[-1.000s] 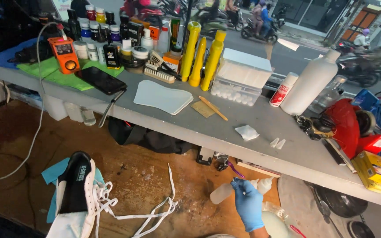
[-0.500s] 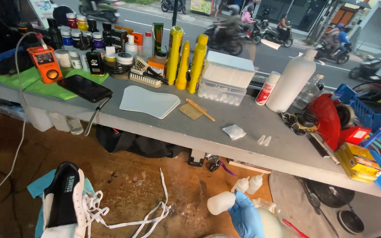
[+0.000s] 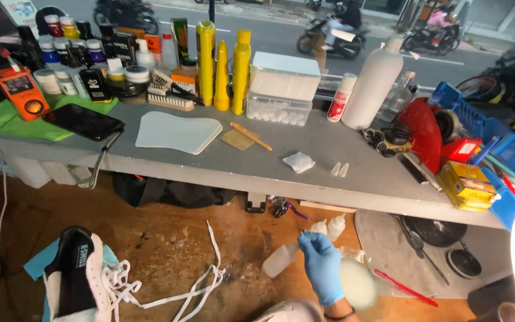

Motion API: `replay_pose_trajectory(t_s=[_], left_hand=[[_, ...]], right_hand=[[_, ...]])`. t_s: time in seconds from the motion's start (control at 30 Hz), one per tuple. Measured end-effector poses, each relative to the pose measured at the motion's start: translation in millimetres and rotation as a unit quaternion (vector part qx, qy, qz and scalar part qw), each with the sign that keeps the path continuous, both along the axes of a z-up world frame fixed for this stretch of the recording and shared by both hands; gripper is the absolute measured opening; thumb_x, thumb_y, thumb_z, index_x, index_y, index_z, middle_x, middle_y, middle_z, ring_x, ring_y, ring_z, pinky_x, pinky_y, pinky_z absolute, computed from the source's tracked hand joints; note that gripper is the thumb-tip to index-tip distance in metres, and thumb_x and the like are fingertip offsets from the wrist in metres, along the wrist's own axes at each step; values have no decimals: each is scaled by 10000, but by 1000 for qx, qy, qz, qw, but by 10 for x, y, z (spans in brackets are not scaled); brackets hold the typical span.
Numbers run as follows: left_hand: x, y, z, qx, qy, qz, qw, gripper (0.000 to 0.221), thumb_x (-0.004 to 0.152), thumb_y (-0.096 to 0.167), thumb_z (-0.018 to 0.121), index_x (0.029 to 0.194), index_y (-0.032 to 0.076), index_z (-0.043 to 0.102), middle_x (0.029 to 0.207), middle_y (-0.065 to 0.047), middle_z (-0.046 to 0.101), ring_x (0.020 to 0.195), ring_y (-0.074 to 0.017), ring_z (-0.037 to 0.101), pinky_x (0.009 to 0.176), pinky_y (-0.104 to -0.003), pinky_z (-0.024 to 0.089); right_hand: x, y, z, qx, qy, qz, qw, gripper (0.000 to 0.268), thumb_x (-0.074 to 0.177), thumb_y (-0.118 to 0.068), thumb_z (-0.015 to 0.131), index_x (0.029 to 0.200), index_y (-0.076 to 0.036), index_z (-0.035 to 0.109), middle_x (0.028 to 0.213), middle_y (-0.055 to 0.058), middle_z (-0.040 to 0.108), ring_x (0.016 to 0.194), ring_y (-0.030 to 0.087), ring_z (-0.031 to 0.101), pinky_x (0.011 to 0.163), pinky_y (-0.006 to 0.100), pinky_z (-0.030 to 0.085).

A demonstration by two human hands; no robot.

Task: Cleaning and applying treatment to the edges of a white sneaker at a repair bench.

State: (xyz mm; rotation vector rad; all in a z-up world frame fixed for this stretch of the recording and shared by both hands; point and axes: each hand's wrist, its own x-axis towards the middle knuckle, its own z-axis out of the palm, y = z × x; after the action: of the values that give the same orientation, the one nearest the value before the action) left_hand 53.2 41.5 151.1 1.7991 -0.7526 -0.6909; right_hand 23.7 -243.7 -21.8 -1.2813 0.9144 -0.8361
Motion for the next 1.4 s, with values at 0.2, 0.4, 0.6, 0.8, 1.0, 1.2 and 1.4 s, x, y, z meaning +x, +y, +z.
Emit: replay_pose_trajectory(t_s=[0.2,0.4,0.6,0.8,1.0,1.2,1.4], left_hand=[[-25,-299,-577,69,66,-2,995,269,725,306,526,821,205,757,901,4,794,949,-109,732,897,-255,523],[-452,-395,-1575,-106,496,154,848,528,636,-79,505,1109,-77,740,999,-130,755,925,-266,698,791,-358,573],[-487,-328,-1719,-147,461,106,868,225,620,-59,487,784,79,558,756,-11,500,707,-160,453,614,-304,410],[-466,-302,-1659,-165,407,56,896,217,653,-45,496,690,139,387,674,32,391,619,-111,323,535,-307,280],[-486,-191,-1882,-124,506,145,841,593,642,-22,595,1231,-25,670,1066,-153,722,990,-276,667,851,-406,542],[-497,-147,-1937,-173,457,38,872,372,722,15,566,1059,-82,690,1045,-169,716,986,-286,658,856,-380,556],[-461,-240,-1630,-273,543,-38,793,295,714,-73,454,984,10,539,923,-73,466,886,-184,477,803,-297,422]], right_hand=[[91,-128,-287,-509,113,-2,853,136,930,-50,708,898,-167,772,866,59,792,859,290,762,746,387,612],[-122,11,-206,-549,87,49,830,133,999,-31,691,1112,-36,763,1123,120,767,1016,282,745,936,377,584],[-889,600,233,-331,104,108,932,14,943,-58,763,953,-54,754,996,69,746,962,153,710,892,264,561],[-1462,1029,-111,-273,184,161,930,150,831,-104,810,979,-87,790,994,17,808,917,112,752,884,258,606],[-1497,1159,-259,-433,154,166,873,151,910,-81,747,1050,-122,784,1001,46,738,868,222,666,829,324,549],[-1467,1351,-152,-453,154,222,850,184,952,-60,657,1101,-158,704,1077,26,720,899,235,652,828,345,499],[-1398,1396,-122,-529,176,244,793,298,916,-73,618,1176,-206,676,1036,-28,680,829,213,594,753,367,376]])
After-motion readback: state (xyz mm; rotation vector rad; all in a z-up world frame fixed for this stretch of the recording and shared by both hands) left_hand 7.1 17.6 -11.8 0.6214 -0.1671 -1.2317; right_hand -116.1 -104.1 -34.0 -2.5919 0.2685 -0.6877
